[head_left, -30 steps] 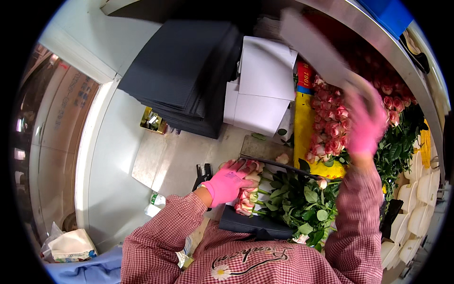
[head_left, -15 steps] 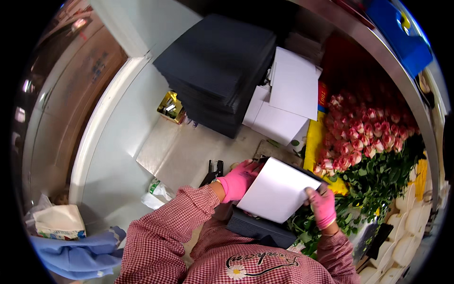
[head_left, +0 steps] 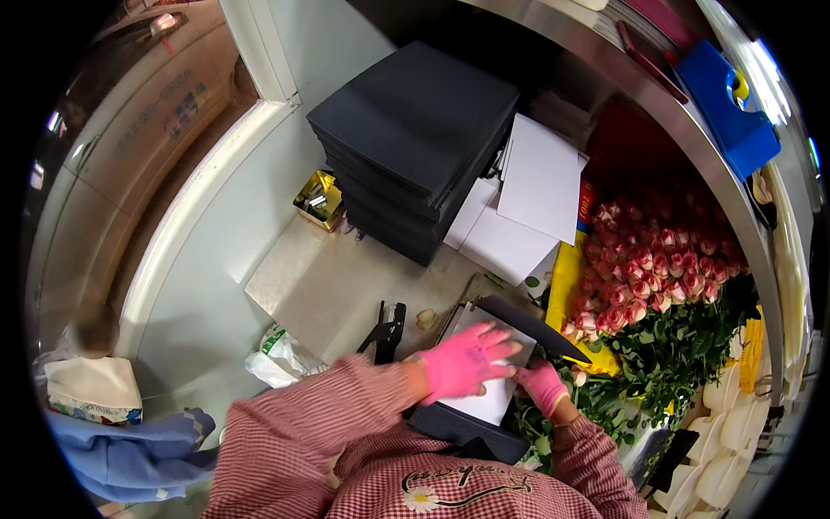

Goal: The person selects pink roses and green foliage from a workstation, trims the stems using shears, and arranges them into small black boxes lined with white paper. The person then seals the boxes with tape and places them on the counter.

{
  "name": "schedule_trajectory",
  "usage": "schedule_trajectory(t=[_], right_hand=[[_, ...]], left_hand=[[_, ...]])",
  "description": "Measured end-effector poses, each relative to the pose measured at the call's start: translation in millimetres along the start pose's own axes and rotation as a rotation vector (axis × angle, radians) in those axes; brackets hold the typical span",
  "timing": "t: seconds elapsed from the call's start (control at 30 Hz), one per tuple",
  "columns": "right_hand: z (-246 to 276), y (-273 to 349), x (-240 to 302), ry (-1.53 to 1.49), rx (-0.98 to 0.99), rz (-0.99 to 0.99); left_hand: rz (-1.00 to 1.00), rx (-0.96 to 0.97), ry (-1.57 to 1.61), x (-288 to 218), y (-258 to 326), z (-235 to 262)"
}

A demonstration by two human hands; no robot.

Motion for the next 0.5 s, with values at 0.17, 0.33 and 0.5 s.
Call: schedule_trajectory(t=[0.17, 0.33, 0.5], right_hand=[[-7, 33, 14, -0.062, -0.116, -0.094], [-38, 147, -38, 0.439, 0.218, 0.110], [39, 175, 189, 0.618, -0.549, 0.662]], left_hand=[[0.023, 0.205, 0.100, 34, 3, -38], [-0.025, 0.213, 0.117, 31, -9, -31], [-0.015, 0.171, 0.113, 42, -8, -38]])
Point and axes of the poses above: each hand's wrist, its own y-axis away from the middle knuckle, its own z-axis out of the back of the hand, x = y × z, the point moved 10 cm from there along -y, towards the middle knuckle, and after that the axes turned 10 degrees about y, right-handed, at the moved point
